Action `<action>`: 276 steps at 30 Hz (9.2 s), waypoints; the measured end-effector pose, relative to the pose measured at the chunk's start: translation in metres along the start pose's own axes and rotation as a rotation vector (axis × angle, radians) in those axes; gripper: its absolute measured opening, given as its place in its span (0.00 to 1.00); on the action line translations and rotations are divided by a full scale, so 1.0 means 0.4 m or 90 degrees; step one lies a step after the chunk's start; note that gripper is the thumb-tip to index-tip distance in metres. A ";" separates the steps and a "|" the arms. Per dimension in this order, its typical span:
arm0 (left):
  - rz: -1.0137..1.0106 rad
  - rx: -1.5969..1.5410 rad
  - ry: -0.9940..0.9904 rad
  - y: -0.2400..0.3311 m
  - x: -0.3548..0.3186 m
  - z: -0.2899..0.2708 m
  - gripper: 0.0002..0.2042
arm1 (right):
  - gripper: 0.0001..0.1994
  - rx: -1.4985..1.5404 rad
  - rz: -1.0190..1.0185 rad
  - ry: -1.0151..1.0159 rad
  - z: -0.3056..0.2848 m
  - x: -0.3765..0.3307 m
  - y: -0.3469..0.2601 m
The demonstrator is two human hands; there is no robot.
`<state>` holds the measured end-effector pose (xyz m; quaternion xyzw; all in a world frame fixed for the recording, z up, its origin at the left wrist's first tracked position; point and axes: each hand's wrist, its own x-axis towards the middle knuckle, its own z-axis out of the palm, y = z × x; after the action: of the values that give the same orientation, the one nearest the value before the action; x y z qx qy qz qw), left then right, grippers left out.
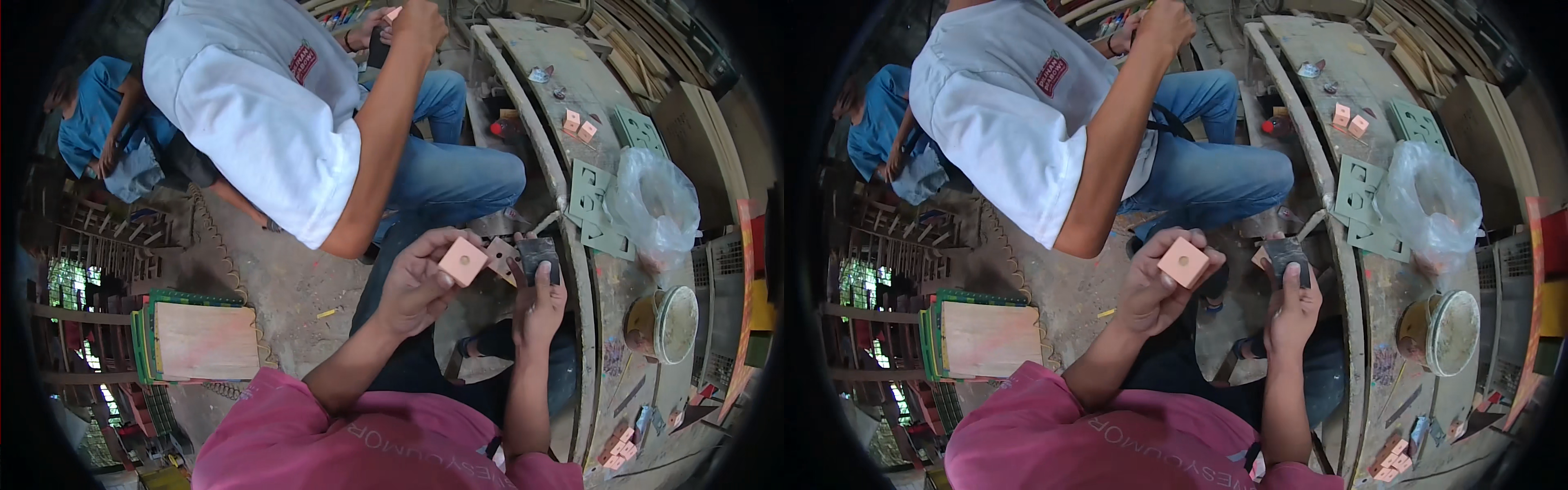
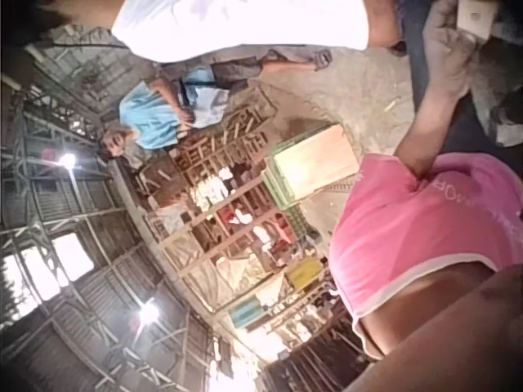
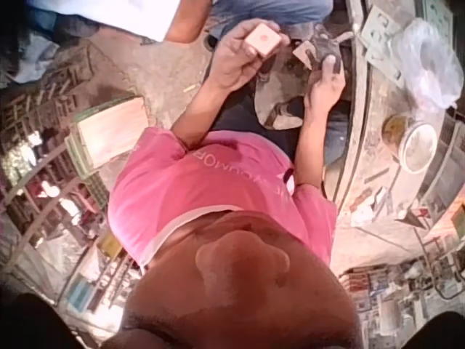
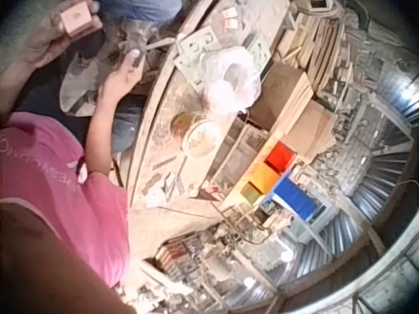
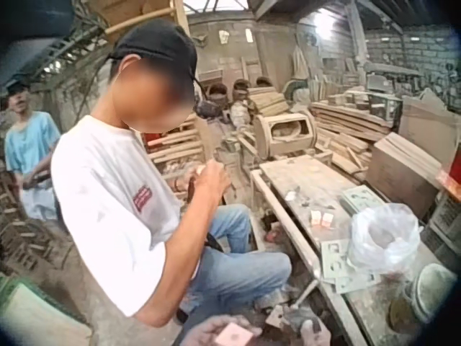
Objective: The person sands a small pink wooden block using a sanding sponge, smoothing its edges and surfaces. They then use a small brush to apply a substance to the block and place it on a table.
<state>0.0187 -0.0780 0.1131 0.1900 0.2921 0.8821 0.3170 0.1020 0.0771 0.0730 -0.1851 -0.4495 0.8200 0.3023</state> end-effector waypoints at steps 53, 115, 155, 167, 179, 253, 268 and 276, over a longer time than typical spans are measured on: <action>0.056 0.180 -0.015 0.215 -0.189 0.195 0.23 | 0.07 -0.813 -0.792 -0.337 0.215 -0.160 -0.304; 0.090 0.101 -0.027 0.193 -0.171 0.197 0.23 | 0.11 -0.526 -0.590 -0.301 0.208 -0.138 -0.308; 0.005 0.120 -0.077 0.177 -0.131 0.236 0.31 | 0.12 -0.468 -0.612 -0.241 0.163 -0.105 -0.333; 0.029 0.260 -0.023 0.172 -0.141 0.243 0.31 | 0.13 -0.692 -0.724 -0.459 0.189 -0.101 -0.403; 0.065 0.144 -0.136 0.146 -0.125 0.255 0.24 | 0.13 -0.589 -0.680 -0.420 0.175 -0.101 -0.360; 0.010 0.217 -0.037 0.106 -0.220 0.228 0.22 | 0.11 -0.644 -0.714 -0.521 0.141 -0.126 -0.407; -0.031 0.089 -0.155 0.103 -0.182 0.232 0.29 | 0.11 -0.480 -0.559 -0.286 0.094 -0.151 -0.452; -0.061 0.127 -0.099 0.122 -0.196 0.237 0.29 | 0.13 -0.507 -0.655 -0.437 0.145 -0.182 -0.411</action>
<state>0.1032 -0.1237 0.2041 0.2740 0.3617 0.8153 0.3597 0.1775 0.0607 0.2455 0.2208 -0.8125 0.3612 0.4008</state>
